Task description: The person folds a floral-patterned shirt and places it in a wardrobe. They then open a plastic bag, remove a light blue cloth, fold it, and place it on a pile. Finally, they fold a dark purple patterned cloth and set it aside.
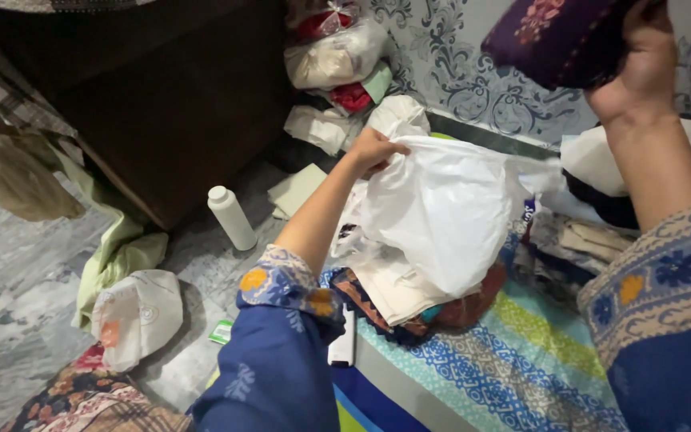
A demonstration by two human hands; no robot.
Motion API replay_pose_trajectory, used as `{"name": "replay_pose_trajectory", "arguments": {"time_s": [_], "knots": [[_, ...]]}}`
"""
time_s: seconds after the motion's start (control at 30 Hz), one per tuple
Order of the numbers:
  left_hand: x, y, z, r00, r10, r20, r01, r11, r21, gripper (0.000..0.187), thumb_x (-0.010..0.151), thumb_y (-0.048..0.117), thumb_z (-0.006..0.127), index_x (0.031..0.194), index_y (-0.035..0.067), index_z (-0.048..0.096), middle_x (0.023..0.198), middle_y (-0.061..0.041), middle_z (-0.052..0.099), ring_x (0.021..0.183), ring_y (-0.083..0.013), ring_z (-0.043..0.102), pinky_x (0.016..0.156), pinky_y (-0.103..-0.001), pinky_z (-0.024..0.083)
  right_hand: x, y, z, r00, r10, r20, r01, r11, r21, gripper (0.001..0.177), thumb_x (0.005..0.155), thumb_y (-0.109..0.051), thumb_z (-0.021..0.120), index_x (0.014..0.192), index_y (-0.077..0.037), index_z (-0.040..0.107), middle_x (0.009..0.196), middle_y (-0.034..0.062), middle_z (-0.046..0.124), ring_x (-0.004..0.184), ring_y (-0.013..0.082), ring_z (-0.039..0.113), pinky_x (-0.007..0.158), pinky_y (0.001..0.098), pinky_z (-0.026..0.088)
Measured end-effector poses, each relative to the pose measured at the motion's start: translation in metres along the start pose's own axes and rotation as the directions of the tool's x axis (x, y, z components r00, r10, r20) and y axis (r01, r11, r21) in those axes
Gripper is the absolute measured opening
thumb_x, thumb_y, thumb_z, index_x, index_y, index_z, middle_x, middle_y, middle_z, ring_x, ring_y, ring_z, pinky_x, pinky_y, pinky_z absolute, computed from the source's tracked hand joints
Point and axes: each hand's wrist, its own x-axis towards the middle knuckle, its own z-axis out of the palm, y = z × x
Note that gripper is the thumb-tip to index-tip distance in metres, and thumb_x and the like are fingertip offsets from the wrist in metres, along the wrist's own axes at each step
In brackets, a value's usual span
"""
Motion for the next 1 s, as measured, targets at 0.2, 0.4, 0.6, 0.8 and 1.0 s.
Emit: {"name": "replay_pose_trajectory", "arguments": {"time_s": [0.2,0.4,0.6,0.8,1.0], "knots": [[0.002,0.017,0.015,0.999,-0.013,0.05,0.02,0.99,-0.139,0.049,0.077,0.029,0.088,0.053,0.008,0.052,0.051,-0.003,0.051,0.037,-0.0123,0.042,0.034,-0.033,0.03,-0.01,0.009,0.015,0.996,0.057,0.072,-0.057,0.998,0.001,0.034,0.119,-0.018,0.06,0.153,-0.017,0.052,0.139,0.0006,0.064,0.127,0.0191,0.062,0.118,0.0401,0.05],[0.002,0.032,0.017,0.976,-0.078,-0.203,0.007,0.945,-0.328,0.045,0.086,0.037,0.075,0.059,0.003,0.061,0.052,-0.007,0.058,0.037,-0.0163,0.049,0.035,-0.032,0.037,-0.009,0.02,0.018,0.988,0.132,0.079,-0.128,0.99,-0.058,0.034,0.117,-0.019,0.06,0.149,-0.009,0.054,0.135,0.0037,0.066,0.124,0.0186,0.067,0.118,0.038,0.053],[0.024,0.022,0.008,0.955,-0.186,-0.232,0.079,0.91,-0.408,0.045,0.094,0.033,0.063,0.068,-0.003,0.065,0.056,-0.014,0.065,0.04,-0.0208,0.053,0.038,-0.036,0.04,-0.007,0.028,0.021,0.972,0.195,0.128,-0.184,0.979,-0.091,0.027,0.118,-0.015,0.057,0.144,-0.007,0.058,0.128,0.0036,0.069,0.115,0.0152,0.068,0.109,0.0327,0.055],[-0.064,0.138,-0.016,0.404,-0.003,-0.915,-0.672,0.677,-0.299,0.041,0.1,0.023,0.047,0.132,-0.003,0.048,0.128,-0.022,0.059,0.119,-0.0338,0.059,0.104,-0.045,0.046,-0.007,0.03,0.026,0.98,0.175,0.09,-0.158,0.973,-0.17,0.018,0.119,-0.009,0.053,0.136,-0.006,0.06,0.124,0.0041,0.069,0.11,0.0143,0.07,0.107,0.0327,0.057],[-0.038,0.183,-0.019,-0.158,0.455,-0.876,-0.873,0.35,0.339,0.074,0.11,0.038,0.05,0.165,0.002,0.018,0.16,-0.023,0.031,0.151,-0.0316,0.036,0.134,-0.04,0.023,-0.008,0.035,0.029,0.976,0.184,0.117,-0.17,0.978,-0.124,0.02,0.12,-0.009,0.052,0.138,-0.004,0.058,0.123,0.0048,0.069,0.11,0.0148,0.07,0.104,0.0303,0.056]]}}
